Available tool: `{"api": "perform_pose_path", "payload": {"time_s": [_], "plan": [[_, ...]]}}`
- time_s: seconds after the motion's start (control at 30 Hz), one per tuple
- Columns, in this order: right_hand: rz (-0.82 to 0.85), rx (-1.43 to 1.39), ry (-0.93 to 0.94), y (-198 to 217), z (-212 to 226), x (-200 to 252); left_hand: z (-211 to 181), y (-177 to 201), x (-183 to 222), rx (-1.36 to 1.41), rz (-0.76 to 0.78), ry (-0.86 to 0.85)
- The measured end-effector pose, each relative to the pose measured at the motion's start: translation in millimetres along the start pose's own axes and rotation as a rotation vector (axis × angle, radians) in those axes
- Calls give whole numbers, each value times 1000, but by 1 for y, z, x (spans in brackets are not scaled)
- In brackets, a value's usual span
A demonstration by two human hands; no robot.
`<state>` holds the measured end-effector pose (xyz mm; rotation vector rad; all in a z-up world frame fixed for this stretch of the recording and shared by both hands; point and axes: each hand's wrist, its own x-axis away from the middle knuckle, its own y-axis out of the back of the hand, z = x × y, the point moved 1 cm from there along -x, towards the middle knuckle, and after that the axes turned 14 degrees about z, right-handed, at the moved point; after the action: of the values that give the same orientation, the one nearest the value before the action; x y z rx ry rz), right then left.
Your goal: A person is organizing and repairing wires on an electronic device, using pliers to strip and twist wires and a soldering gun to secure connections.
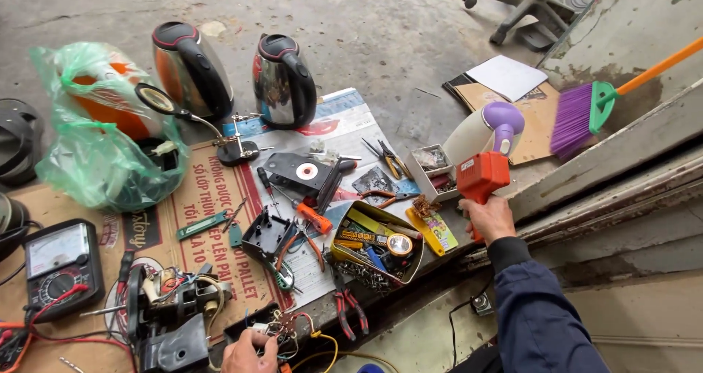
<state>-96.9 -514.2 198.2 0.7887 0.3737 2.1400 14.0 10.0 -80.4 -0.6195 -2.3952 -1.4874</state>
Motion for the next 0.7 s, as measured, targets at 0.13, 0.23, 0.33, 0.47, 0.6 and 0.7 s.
{"api": "perform_pose_path", "payload": {"time_s": [0.13,0.23,0.33,0.47,0.6,0.7], "plan": [[13,-82,-1,-4,-7,-10,-6,10,6,60,18,-5],[11,-86,-30,-7,-6,-12,-5,8,8,101,-30,-20],[0,-107,-20,-8,-14,-21,-2,4,8,54,-50,-37],[16,-123,-18,-11,-18,-24,-10,17,15,4,58,47],[32,-152,-10,-12,-21,-28,-16,24,19,-24,89,64],[14,-113,12,-12,-16,-23,-15,24,19,-13,123,100]]}}
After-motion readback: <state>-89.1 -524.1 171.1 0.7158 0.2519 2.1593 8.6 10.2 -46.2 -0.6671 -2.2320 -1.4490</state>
